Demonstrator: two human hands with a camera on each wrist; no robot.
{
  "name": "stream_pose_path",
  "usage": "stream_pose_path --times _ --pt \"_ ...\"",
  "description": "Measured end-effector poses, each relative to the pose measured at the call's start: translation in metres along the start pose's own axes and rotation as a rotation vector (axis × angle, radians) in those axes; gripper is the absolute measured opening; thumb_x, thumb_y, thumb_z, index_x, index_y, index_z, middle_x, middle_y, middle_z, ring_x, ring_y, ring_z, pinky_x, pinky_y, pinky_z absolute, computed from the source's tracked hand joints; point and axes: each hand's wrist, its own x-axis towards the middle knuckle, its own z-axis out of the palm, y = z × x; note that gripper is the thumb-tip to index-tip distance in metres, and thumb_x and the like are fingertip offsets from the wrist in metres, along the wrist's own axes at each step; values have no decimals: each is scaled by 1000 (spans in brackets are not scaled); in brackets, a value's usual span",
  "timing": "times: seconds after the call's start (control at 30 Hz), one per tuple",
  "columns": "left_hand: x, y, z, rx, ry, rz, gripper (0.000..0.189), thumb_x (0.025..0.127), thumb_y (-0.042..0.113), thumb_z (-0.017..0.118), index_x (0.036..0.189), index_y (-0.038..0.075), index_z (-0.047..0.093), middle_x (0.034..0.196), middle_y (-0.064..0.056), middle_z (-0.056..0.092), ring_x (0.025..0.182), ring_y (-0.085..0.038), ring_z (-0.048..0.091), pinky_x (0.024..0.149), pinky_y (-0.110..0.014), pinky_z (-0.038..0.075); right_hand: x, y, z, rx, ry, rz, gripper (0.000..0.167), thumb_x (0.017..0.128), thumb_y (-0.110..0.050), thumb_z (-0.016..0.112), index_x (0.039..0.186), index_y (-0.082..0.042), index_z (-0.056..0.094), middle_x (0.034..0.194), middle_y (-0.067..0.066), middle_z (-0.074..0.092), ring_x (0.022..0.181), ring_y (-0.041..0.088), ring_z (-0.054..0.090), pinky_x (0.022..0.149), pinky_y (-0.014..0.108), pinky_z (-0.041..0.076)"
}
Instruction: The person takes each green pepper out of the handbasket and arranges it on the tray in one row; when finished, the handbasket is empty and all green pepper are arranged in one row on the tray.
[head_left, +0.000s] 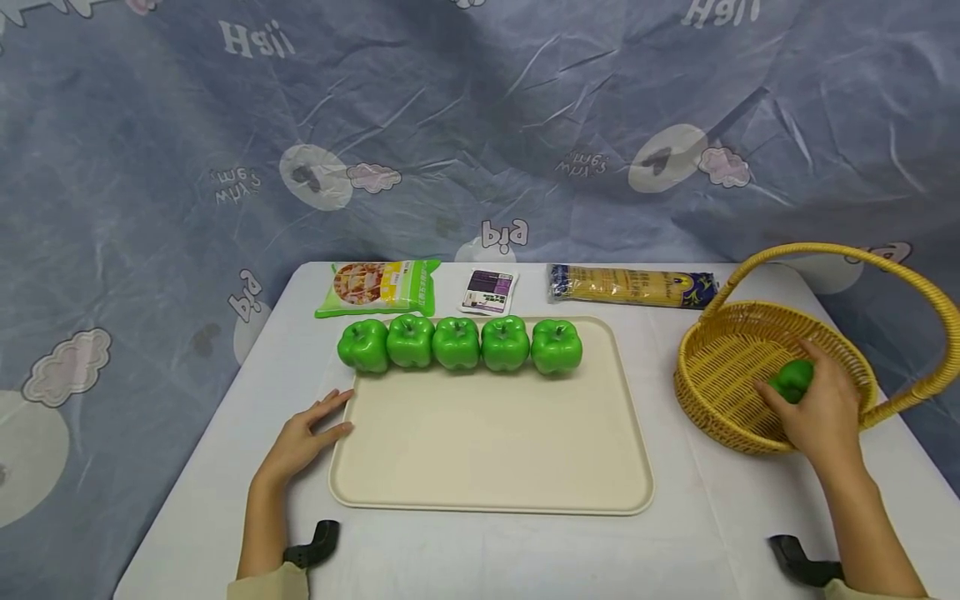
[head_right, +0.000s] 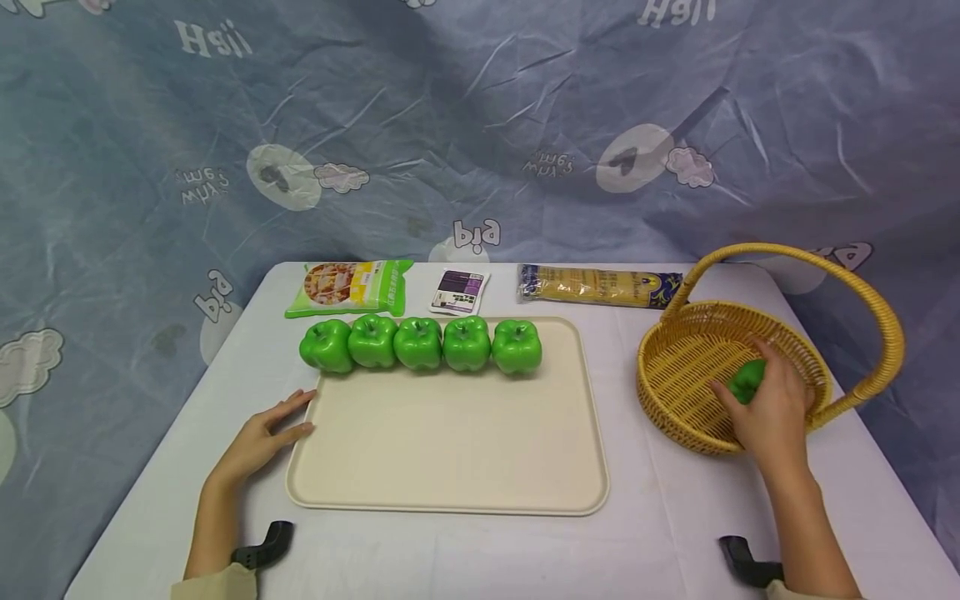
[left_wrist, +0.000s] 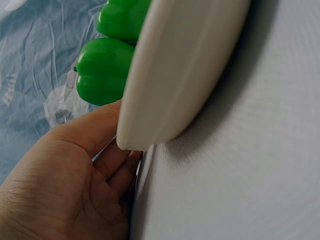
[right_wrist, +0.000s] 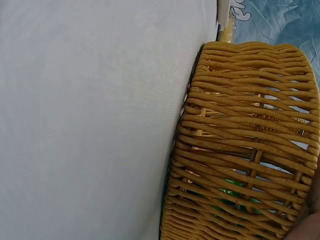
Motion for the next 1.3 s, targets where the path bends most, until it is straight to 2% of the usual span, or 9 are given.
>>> stream_pose_path --times 0.2,0.37,0.5,0.63,0.77,0.9,1.03,1.3 --pt "-1 -3 0 4 -1 -10 57 82 39 69 133 23 52 145 -13 34 135 -38 20 105 -60 16 4 -1 1 -9 -30 -7 83 80 -10 72 143 3 20 123 38 34 103 52 34 76 63 29" --pt "-2 -2 0 5 -2 -13 57 81 39 69 133 23 52 145 -14 34 135 -38 20 104 -61 15 9 0 2 -2 -63 -82 83 77 -9 75 141 6 24 114 36 38 90 46 38 65 53 30" --pt "-2 -1 1 0 -1 -7 57 82 38 69 133 22 52 145 -14 34 135 -38 21 105 -60 16 13 2 3 -7 -101 -134 83 75 -8 77 139 8 26 116 36 37 89 45 38 65 52 30" --pt "-2 -2 2 -4 -9 -11 57 81 39 69 133 22 52 145 -14 33 135 -38 21 105 -61 16 18 2 6 2 -144 -179 84 72 -4 77 137 11 26 124 38 32 97 49 36 73 60 30" --pt "-1 -4 2 2 -7 -11 57 82 39 69 133 22 52 145 -14 33 135 -37 21 104 -61 16 22 3 9 13 -170 -208 84 68 3 76 135 14 26 125 39 30 102 51 34 80 63 29" --pt "0 -4 2 -4 -6 -5 57 82 39 69 134 22 52 145 -13 33 135 -36 21 104 -61 15 23 5 9 24 -195 -199 84 68 7 73 136 13 24 127 41 28 122 54 23 96 66 20" --pt "0 -2 1 -5 -6 -6 58 81 39 69 134 21 52 145 -14 33 135 -37 21 104 -61 15 25 8 9 25 -213 -223 83 65 11 72 135 13 26 130 41 27 132 51 7 105 62 6" --pt "0 -2 0 -1 4 11 56 82 37 69 133 21 53 144 -15 35 134 -39 22 105 -60 16 27 13 8 0 -241 -271 84 63 13 72 134 13 29 136 41 21 132 50 6 108 56 -1"
